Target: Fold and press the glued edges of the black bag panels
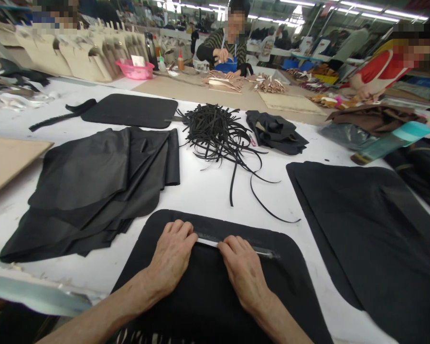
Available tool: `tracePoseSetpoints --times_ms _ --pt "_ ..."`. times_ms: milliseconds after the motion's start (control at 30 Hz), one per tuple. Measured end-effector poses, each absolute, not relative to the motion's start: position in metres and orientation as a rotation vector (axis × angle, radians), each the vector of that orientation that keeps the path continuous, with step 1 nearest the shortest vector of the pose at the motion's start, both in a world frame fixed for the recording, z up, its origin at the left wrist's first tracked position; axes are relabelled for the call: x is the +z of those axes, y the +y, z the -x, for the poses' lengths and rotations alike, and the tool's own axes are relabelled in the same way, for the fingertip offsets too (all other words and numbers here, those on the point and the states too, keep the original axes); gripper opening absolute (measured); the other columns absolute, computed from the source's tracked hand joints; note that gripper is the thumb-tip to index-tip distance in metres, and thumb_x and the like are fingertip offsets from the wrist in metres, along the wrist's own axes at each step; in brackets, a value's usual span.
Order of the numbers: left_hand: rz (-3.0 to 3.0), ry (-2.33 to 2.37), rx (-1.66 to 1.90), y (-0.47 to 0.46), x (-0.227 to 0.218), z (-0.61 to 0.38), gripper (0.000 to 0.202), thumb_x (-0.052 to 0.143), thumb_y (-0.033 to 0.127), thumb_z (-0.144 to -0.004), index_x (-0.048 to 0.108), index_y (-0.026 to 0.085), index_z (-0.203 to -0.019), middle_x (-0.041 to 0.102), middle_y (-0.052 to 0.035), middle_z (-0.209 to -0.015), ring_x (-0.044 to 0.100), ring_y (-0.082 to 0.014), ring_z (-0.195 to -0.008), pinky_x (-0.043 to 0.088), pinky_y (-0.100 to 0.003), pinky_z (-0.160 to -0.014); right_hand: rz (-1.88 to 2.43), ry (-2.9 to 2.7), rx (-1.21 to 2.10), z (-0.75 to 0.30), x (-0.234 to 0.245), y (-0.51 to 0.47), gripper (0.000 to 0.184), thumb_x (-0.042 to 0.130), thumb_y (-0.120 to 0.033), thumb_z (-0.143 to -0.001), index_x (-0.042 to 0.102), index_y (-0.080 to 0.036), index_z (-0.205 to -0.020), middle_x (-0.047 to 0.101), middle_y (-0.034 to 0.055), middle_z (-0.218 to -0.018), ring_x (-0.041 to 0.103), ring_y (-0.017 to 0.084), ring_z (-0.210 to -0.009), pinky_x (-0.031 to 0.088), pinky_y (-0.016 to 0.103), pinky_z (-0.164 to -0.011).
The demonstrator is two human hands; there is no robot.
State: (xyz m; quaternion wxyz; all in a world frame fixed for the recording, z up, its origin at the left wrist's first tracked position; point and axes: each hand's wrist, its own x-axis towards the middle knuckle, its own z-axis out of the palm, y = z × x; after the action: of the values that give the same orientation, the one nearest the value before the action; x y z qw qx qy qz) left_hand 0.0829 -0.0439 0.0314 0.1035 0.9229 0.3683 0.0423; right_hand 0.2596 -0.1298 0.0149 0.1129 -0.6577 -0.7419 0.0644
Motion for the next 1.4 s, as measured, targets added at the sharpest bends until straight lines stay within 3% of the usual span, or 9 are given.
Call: tracePoseSetpoints --times_ms 133,267,433,633,1133,1400 --pt "-2.575 1.208 0.216 -0.033 0.037 -0.073 0.01 0.052 0.011 -0.078 0.055 0.02 -0.081 0.049 -0.0041 -0.095 0.043 -0.0232 -0.089 0.038 -0.039 -0.077 1.939 -2.174 0.162 -0.262 0.014 -0.132 0.016 0.051 -0.008 -0.087 0.059 -0.02 -0.093 0.054 0.0035 -0.085 0.046 0.02 -0.075 0.036 0.033 -0.068" --pt "-2.331 1.204 0.268 -0.025 0.045 -0.067 0.014 0.058 0.012 -0.073 0.052 0.021 -0.082 0.047 -0.0014 -0.093 0.045 -0.0207 -0.088 0.04 -0.036 -0.078 1.947 -2.184 0.2 -0.261 0.016 -0.131 0.016 0.048 -0.008 -0.089 0.059 -0.02 -0.092 0.054 0.0035 -0.085 0.046 0.021 -0.077 0.035 0.034 -0.069" --pt "-2.429 0.999 0.391 -0.036 0.038 -0.083 0.029 0.051 0.005 -0.079 0.054 0.022 -0.102 0.049 -0.0027 -0.115 0.044 -0.0207 -0.103 0.038 -0.037 -0.09 1.937 -2.175 0.236 -0.263 0.017 -0.13 0.018 0.046 -0.009 -0.09 0.058 -0.02 -0.097 0.054 0.0035 -0.086 0.047 0.02 -0.078 0.035 0.034 -0.07" --pt "-2.667 0.812 0.218 -0.051 0.013 -0.1 0.018 0.043 0.009 -0.088 0.057 0.017 -0.096 0.055 -0.004 -0.092 0.047 -0.0208 -0.086 0.043 -0.036 -0.079 1.89 -2.175 0.2 -0.265 0.013 -0.13 0.015 0.053 -0.008 -0.087 0.059 -0.019 -0.095 0.054 0.003 -0.086 0.046 0.02 -0.077 0.036 0.033 -0.069" --pt "-2.997 0.453 0.193 -0.045 0.004 -0.093 0.025 0.043 0.004 -0.083 0.053 0.007 -0.106 0.054 -0.0103 -0.094 0.047 -0.0224 -0.084 0.045 -0.037 -0.077 1.739 -2.244 0.131 -0.276 0.005 -0.131 0.012 0.052 -0.01 -0.088 0.058 -0.016 -0.097 0.054 0.0048 -0.088 0.045 0.02 -0.079 0.037 0.034 -0.069" --pt "-3.08 0.384 0.095 -0.05 0.006 -0.094 0.034 0.045 0.009 -0.085 0.046 0.008 -0.12 0.055 -0.0111 -0.108 0.049 -0.0234 -0.096 0.042 -0.036 -0.085 1.66 -2.386 0.029 -0.28 0.004 -0.135 0.022 0.044 -0.01 -0.091 0.055 -0.013 -0.11 0.055 0.0075 -0.09 0.046 0.021 -0.081 0.04 0.035 -0.073"
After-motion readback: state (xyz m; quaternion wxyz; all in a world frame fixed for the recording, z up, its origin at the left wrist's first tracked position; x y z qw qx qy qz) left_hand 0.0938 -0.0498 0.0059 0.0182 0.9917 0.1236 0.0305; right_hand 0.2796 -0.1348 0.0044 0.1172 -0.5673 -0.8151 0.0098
